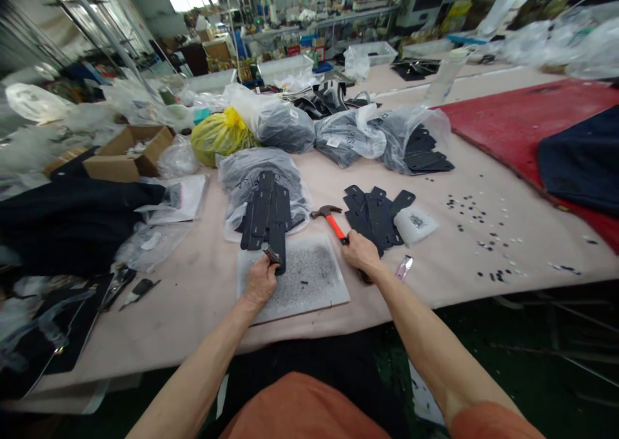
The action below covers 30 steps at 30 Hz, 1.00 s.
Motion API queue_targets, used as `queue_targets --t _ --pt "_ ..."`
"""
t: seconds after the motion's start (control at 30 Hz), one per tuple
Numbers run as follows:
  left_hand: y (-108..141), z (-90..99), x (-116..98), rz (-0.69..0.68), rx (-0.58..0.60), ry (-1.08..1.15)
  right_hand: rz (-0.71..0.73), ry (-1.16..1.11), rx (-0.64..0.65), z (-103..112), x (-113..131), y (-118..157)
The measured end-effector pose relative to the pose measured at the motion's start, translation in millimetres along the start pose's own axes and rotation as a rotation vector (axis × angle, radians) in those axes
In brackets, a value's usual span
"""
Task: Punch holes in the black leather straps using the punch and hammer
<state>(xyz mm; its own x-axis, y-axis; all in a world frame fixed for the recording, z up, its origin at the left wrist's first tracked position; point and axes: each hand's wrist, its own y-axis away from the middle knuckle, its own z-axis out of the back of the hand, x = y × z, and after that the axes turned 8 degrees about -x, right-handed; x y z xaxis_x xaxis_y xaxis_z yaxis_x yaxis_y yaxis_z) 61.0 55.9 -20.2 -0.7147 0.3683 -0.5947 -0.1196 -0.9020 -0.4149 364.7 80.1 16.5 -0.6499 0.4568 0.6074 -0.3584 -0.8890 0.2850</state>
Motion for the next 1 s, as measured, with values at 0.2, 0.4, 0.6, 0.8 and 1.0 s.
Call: queue_targets --t 0.2,0.4,0.6,0.8,1.0 --pt "-0.3 4.8 -3.7 -0.026 -0.007 -0.001 -0.027 -0.239 0.192 -3.8 35.3 5.7" --pt "0.8 3.3 -1.0 -0.071 -0.035 -0.012 0.119 -0.361 -0.047 37.4 72.9 49.9" --pt "0.7 4.2 -1.2 -0.078 -0.023 -0.005 0.742 -0.019 -0.466 75.6 105.5 122.4" --pt "0.7 3.5 -0.4 -0.093 -0.016 -0.008 1.004 0.396 -0.307 72.5 112.9 146.3" --pt "0.9 4.2 -0.7 -0.075 -0.022 0.002 0.878 0.1 -0.544 84.1 119.8 151.7"
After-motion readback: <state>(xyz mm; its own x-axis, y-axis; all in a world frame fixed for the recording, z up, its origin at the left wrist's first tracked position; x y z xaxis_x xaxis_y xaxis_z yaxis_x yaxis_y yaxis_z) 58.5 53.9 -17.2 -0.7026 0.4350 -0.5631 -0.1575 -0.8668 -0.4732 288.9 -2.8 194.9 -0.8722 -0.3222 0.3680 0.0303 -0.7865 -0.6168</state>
